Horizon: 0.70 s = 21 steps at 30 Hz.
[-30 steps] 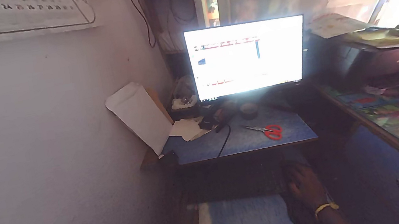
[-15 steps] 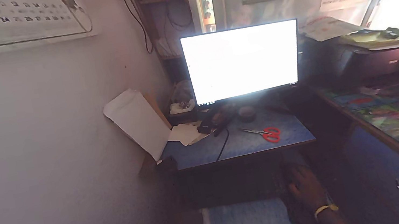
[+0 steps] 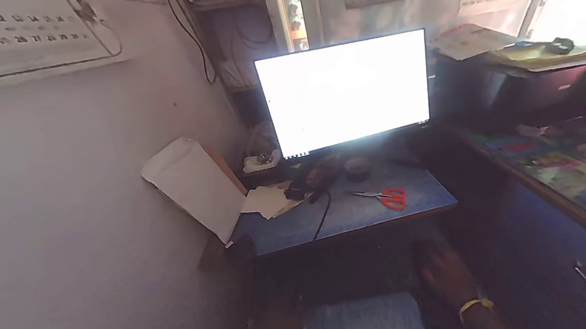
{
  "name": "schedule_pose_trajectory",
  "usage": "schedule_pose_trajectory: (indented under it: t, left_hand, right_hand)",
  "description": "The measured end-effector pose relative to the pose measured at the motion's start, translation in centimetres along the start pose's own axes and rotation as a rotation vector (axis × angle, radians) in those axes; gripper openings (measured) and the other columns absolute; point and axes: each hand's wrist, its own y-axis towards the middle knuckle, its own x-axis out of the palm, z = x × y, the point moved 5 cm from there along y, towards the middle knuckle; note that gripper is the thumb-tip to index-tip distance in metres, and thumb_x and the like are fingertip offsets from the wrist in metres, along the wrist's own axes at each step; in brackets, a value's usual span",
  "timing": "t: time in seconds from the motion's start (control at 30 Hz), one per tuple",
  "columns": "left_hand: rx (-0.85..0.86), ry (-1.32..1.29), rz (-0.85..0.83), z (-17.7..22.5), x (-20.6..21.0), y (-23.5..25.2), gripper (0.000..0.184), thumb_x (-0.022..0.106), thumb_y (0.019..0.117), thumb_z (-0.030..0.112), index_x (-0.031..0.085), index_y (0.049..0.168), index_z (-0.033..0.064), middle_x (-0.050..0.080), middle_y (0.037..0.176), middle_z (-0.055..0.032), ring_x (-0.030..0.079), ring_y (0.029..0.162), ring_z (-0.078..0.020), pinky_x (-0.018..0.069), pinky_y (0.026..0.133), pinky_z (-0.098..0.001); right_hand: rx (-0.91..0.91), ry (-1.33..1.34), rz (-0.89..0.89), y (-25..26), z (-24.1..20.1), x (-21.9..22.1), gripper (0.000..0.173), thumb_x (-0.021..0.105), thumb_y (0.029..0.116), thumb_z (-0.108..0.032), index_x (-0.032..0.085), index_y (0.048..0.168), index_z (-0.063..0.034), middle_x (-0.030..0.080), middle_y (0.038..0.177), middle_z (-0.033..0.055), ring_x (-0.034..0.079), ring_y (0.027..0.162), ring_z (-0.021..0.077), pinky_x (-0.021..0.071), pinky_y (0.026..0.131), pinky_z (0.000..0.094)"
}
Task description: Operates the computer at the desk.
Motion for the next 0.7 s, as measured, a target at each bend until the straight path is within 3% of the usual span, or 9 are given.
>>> schedule_pose_trajectory:
  t: [0.07,0.17,0.43,0.7]
  left_hand:
    - [-0.061,-0.09,0.068,-1.2,0.2,-0.4,0.056,0.045,0.1037,0.05,0.062,0.139,0.0098,0.058,0.144,-0.0189,0.057,0.131,-0.0381,0.0462,0.107,-0.0593]
    - [-0.229,-0.23,0.141,-2.7,0.0,-1.0,0.056,0.05,0.1043,0.041,0.056,0.14,-0.0016,0.061,0.135,-0.0266,0.059,0.128,-0.0412,0.0466,0.106,-0.0594]
    - [-0.203,-0.21,0.236,-4.8,2.6,-0.3,0.058,0.049,0.105,0.044,0.058,0.137,-0.0034,0.055,0.141,-0.0307,0.056,0.13,-0.0445,0.0458,0.107,-0.0597]
    - [-0.172,-0.217,0.242,-4.3,2.0,-0.7,0.06,0.054,0.1026,0.044,0.056,0.138,-0.004,0.057,0.138,-0.0312,0.057,0.128,-0.0455,0.0472,0.105,-0.0596]
  right_hand:
    - [0.006,0.006,0.005,0.1,0.1,0.0,0.052,0.064,0.0907,-0.036,0.066,0.137,-0.0132,0.057,0.147,0.0161,0.054,0.136,0.037,0.0464,0.11,0.0546]
    - [-0.023,0.012,0.051,0.2,0.1,0.3,0.05,0.064,0.0907,-0.033,0.067,0.136,-0.0126,0.058,0.146,0.017,0.054,0.136,0.0369,0.046,0.111,0.0527]
    - [-0.042,0.001,0.074,0.2,-0.1,0.4,0.049,0.062,0.0907,-0.032,0.068,0.135,-0.0135,0.059,0.144,0.0163,0.055,0.135,0.0362,0.0475,0.11,0.0518]
    - [-0.031,-0.005,0.055,0.2,0.0,0.6,0.048,0.062,0.0913,-0.032,0.068,0.135,-0.0133,0.058,0.145,0.0161,0.054,0.136,0.0355,0.047,0.11,0.051]
